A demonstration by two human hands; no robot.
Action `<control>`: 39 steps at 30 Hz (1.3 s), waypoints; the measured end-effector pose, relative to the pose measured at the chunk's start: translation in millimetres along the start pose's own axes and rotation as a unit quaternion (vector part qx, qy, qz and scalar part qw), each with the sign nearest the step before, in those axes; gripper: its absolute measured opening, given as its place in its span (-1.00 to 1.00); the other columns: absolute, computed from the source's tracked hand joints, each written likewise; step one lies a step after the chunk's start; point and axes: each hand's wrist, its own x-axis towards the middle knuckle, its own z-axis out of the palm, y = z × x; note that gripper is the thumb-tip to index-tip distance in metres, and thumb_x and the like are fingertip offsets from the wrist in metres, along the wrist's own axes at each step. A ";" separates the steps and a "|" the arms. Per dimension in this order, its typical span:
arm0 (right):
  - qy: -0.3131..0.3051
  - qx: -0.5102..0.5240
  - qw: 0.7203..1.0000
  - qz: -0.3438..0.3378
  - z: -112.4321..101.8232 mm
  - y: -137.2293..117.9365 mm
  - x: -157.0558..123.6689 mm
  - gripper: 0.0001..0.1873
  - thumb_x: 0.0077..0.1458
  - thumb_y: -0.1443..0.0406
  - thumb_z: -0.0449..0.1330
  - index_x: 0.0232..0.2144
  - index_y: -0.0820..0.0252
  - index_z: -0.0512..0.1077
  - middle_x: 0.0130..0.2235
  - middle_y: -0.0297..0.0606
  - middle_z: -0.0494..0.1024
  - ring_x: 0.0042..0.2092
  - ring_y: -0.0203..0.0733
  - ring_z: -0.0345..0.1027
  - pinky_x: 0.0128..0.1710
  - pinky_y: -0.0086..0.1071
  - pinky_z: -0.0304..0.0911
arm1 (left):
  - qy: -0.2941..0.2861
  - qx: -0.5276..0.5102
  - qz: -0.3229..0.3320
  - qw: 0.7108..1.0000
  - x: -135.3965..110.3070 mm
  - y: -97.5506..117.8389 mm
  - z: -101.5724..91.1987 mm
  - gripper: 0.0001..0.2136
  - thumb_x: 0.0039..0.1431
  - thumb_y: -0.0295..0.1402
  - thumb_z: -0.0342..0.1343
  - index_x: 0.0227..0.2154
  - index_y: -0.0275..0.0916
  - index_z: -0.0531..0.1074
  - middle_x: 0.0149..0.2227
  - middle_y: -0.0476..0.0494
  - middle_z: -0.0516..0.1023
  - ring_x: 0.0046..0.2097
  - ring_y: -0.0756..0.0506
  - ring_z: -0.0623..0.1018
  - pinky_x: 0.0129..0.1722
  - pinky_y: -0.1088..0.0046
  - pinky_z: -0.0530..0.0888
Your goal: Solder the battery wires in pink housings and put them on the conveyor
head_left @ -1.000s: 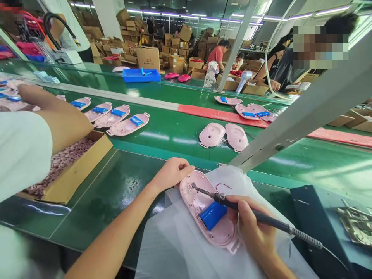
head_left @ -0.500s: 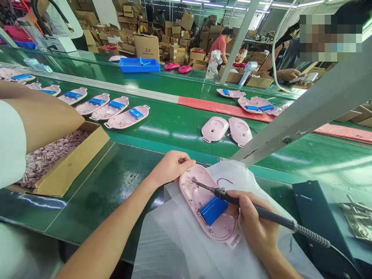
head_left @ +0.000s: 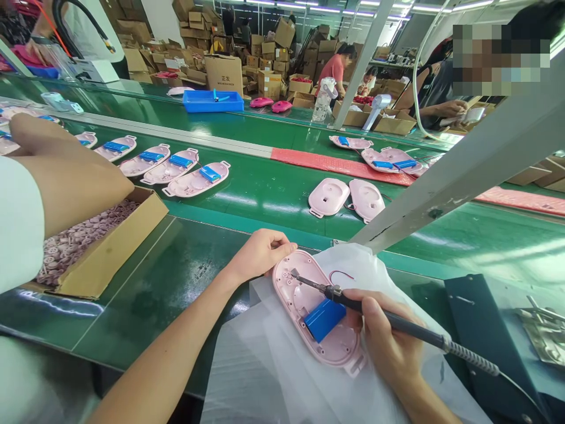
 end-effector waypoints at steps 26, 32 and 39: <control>-0.008 0.010 1.000 -0.001 -1.2 0.4 0.7 -0.66 0.39 0.16 0.18 -0.29 0.13 0.71 -0.63 -0.39 0.53 -0.64 -0.29 0.39 -0.64 -0.47 0.35 | 0.002 0.000 -0.002 1.000 -1.8 4.0 -0.1 -0.68 0.20 -0.12 0.25 -0.52 -0.23 0.43 -0.65 0.09 0.35 -0.67 0.06 0.33 -0.68 0.55 0.21; -0.008 0.000 1.000 0.000 -0.8 -2.2 2.6 -0.63 0.39 0.12 0.19 -0.33 0.14 0.70 -0.65 -0.38 0.52 -0.66 -0.29 0.37 -0.66 -0.47 0.33 | 0.002 0.000 -0.004 1.000 -1.2 3.9 0.0 -0.68 0.21 -0.13 0.25 -0.52 -0.24 0.43 -0.65 0.09 0.36 -0.67 0.06 0.33 -0.68 0.56 0.21; -0.009 0.003 0.999 0.031 -2.1 1.4 -2.4 -0.66 0.39 0.15 0.19 -0.29 0.13 0.71 -0.62 -0.38 0.54 -0.62 -0.31 0.38 -0.60 -0.47 0.35 | 0.000 0.001 -0.002 1.000 -1.7 4.2 0.0 -0.69 0.22 -0.15 0.23 -0.51 -0.25 0.43 -0.64 0.10 0.36 -0.66 0.07 0.33 -0.68 0.58 0.23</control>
